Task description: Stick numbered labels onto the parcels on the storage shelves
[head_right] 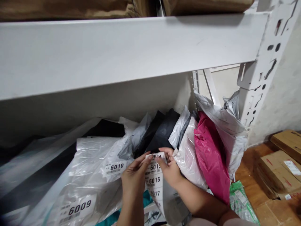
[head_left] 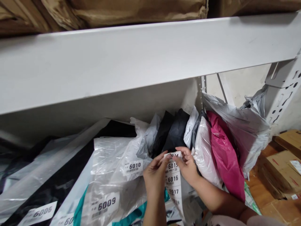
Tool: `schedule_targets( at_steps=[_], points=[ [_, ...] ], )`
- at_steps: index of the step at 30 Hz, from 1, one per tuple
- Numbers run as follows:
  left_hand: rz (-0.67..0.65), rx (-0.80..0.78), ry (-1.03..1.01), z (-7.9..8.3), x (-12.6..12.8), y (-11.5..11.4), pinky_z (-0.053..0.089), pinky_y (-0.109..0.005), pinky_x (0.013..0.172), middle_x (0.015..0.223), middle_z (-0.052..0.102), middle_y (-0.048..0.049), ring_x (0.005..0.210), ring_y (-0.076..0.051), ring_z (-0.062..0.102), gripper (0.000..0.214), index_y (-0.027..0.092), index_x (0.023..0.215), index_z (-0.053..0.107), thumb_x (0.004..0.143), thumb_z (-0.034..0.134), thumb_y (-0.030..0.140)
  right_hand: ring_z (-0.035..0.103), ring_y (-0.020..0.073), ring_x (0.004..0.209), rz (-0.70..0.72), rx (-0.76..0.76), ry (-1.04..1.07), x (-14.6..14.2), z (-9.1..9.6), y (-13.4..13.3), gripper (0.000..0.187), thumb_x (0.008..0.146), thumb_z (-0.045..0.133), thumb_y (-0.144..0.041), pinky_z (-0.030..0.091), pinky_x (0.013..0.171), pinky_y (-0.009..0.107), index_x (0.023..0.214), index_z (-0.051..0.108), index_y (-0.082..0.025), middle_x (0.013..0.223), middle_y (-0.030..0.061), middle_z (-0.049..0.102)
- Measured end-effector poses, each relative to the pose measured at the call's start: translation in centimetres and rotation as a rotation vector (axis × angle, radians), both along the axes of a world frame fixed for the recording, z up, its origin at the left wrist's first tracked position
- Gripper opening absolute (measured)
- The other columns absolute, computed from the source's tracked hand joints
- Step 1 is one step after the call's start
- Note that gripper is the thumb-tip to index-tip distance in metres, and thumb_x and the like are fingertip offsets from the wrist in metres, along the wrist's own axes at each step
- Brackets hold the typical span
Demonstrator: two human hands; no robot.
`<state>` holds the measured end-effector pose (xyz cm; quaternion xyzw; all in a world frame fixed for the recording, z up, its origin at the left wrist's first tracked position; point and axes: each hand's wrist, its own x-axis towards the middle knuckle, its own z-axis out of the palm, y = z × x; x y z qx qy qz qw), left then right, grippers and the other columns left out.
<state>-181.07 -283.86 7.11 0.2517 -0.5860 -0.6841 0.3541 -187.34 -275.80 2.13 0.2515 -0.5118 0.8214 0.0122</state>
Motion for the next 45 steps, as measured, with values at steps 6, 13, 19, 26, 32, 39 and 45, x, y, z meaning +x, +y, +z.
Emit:
schedule_targets(
  at_steps=[6,13,19,26,32,39,45],
  points=[
    [-0.065,-0.022,0.044,0.1,0.3,-0.1,0.063,-0.037,0.080,0.091,0.081,-0.0101,0.087,-0.027,0.077,0.049,0.018,0.090,0.080,0.049,0.089,0.043,0.071,0.0196,0.086,0.010,0.002,-0.033,0.1,0.3,0.3,0.034,0.084,0.075,-0.043,0.060,0.082,0.033,0.111,0.068,-0.024,0.093,0.0031,0.073],
    [0.107,-0.237,-0.017,0.1,-0.1,0.4,0.062,-0.038,0.076,0.086,0.081,-0.0086,0.082,-0.027,0.076,0.044,0.020,0.089,0.080,0.061,0.077,0.053,0.066,0.0174,0.082,-0.087,-0.003,-0.026,0.0,0.4,-0.3,0.029,0.085,0.072,-0.048,0.055,0.080,0.031,0.098,0.070,-0.023,0.087,0.0011,0.071],
    [0.243,-0.561,-0.066,0.7,-1.3,1.0,0.058,-0.035,0.067,0.078,0.079,-0.0075,0.072,-0.026,0.074,0.040,0.021,0.077,0.075,0.072,0.062,0.058,0.054,0.0143,0.072,-0.291,0.114,0.132,-0.6,0.6,-0.6,0.019,0.092,0.064,-0.041,0.047,0.071,0.028,0.091,0.065,-0.022,0.079,-0.0017,0.058],
    [0.109,-0.507,-0.148,0.2,-0.7,0.5,0.056,-0.033,0.063,0.076,0.079,-0.0071,0.070,-0.027,0.073,0.042,0.022,0.082,0.074,0.069,0.063,0.060,0.056,0.0182,0.092,-0.512,0.163,0.236,-1.1,0.4,-1.7,0.017,0.097,0.056,-0.037,0.050,0.082,0.033,0.091,0.060,-0.022,0.097,0.0041,0.056],
    [0.158,-0.574,-0.271,0.3,-0.2,-0.1,0.051,-0.032,0.061,0.069,0.075,-0.0073,0.063,-0.025,0.070,0.038,0.023,0.069,0.068,0.074,0.057,0.059,0.055,0.0192,0.086,-0.572,0.223,0.278,-1.9,-0.5,-2.8,0.016,0.095,0.059,-0.034,0.049,0.083,0.036,0.087,0.064,-0.022,0.089,0.0029,0.057],
    [-0.108,-0.693,-0.483,1.2,3.7,-0.5,0.039,-0.028,0.047,0.047,0.062,0.0004,0.044,-0.020,0.057,0.036,0.024,0.066,0.068,0.068,0.062,0.060,0.060,0.0185,0.083,-0.509,0.295,0.403,-2.3,0.0,-2.4,0.012,0.095,0.058,-0.027,0.054,0.080,0.033,0.092,0.068,-0.022,0.086,0.0032,0.060],
    [0.097,-0.759,-0.208,3.0,5.0,0.4,0.051,-0.026,0.059,0.069,0.071,-0.0008,0.064,-0.020,0.068,0.035,0.025,0.082,0.067,0.082,0.058,0.059,0.063,0.0251,0.115,-0.552,0.301,0.765,-0.4,-1.6,1.3,0.057,0.096,0.054,-0.020,0.055,0.100,0.042,0.151,0.041,-0.026,0.123,0.0121,0.064]
  ],
)
